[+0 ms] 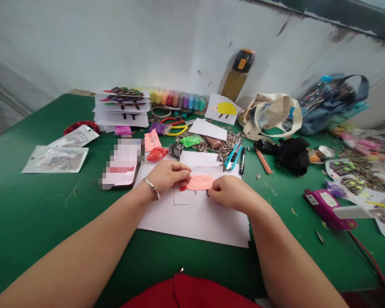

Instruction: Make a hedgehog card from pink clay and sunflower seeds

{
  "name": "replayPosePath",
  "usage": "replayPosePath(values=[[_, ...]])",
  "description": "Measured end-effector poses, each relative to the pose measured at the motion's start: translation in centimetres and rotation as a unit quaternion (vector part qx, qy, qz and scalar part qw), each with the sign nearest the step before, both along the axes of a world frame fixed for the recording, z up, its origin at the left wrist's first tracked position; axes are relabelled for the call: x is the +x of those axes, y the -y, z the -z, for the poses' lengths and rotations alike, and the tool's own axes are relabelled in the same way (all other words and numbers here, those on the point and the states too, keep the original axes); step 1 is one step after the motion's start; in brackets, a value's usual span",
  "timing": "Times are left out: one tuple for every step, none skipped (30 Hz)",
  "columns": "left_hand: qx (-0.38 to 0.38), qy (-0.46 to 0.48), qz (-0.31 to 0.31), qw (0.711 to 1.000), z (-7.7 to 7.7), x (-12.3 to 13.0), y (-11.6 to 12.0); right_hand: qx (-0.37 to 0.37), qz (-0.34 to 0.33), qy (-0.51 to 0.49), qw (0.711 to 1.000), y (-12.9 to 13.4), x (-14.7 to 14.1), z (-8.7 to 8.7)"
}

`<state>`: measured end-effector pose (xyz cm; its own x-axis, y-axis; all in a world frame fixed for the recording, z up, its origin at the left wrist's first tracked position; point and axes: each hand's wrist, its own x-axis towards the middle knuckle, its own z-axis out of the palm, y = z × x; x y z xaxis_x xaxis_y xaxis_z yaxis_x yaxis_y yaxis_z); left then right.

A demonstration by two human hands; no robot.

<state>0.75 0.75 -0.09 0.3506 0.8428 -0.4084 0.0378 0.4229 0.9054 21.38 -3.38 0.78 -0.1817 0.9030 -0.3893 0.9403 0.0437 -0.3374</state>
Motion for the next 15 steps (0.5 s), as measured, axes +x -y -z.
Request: replayPosePath(values=[[-0.001,0.002,0.0,1.0,0.0,0.0,-0.02,0.002,0.0,0.004,1.0,0.01,-0.01,-0.05],[-0.002,0.004,0.0,1.0,0.01,0.0,-0.04,0.002,0.0,0.004,1.0,0.01,-0.02,-0.08],[-0.002,0.005,0.001,1.0,0.02,0.0,-0.07,0.0,-0.001,-0.003,1.0,0.03,-0.03,-0.11],[-0.002,0.005,0.002,1.0,0.04,0.0,-0.09,-0.002,-0.003,-0.011,1.0,0.04,-0.04,-0.13],[-0.002,0.005,0.002,1.0,0.06,0.0,-0.1,-0.005,-0.004,-0.017,1.0,0.06,-0.05,-0.13],[-0.001,0.004,0.002,1.0,0.07,0.0,-0.1,-0.005,-0.003,-0.018,1.0,0.07,-0.06,-0.12],[0.001,0.004,0.003,1.0,0.08,0.0,-0.09,-0.003,-0.002,-0.015,1.0,0.09,-0.07,-0.1],[0.003,0.004,0.003,1.0,0.08,0.01,-0.07,0.0,0.0,-0.008,1.0,0.1,-0.07,-0.08],[0.005,0.005,0.004,1.0,0.08,0.0,-0.04,0.004,0.002,-0.002,1.0,0.11,-0.06,-0.06],[0.007,0.006,0.005,1.0,0.07,0.0,-0.01,0.007,0.002,0.001,1.0,0.11,-0.05,-0.04],[0.007,0.007,0.006,1.0,0.05,0.0,0.01,0.006,0.001,-0.001,1.0,0.12,-0.03,-0.03],[0.007,0.008,0.006,1.0,0.04,-0.01,0.03,0.002,-0.003,-0.009,1.0,0.13,0.0,-0.04],[0.007,0.008,0.007,1.0,0.02,-0.01,0.04,-0.003,-0.008,-0.017,1.0,0.14,0.01,-0.07],[0.008,0.008,0.007,1.0,0.01,-0.01,0.04,-0.007,-0.011,-0.022,1.0,0.16,0.01,-0.1],[0.008,0.009,0.008,1.0,0.0,0.0,0.03,-0.009,-0.011,-0.022,1.0,0.19,0.0,-0.13]])
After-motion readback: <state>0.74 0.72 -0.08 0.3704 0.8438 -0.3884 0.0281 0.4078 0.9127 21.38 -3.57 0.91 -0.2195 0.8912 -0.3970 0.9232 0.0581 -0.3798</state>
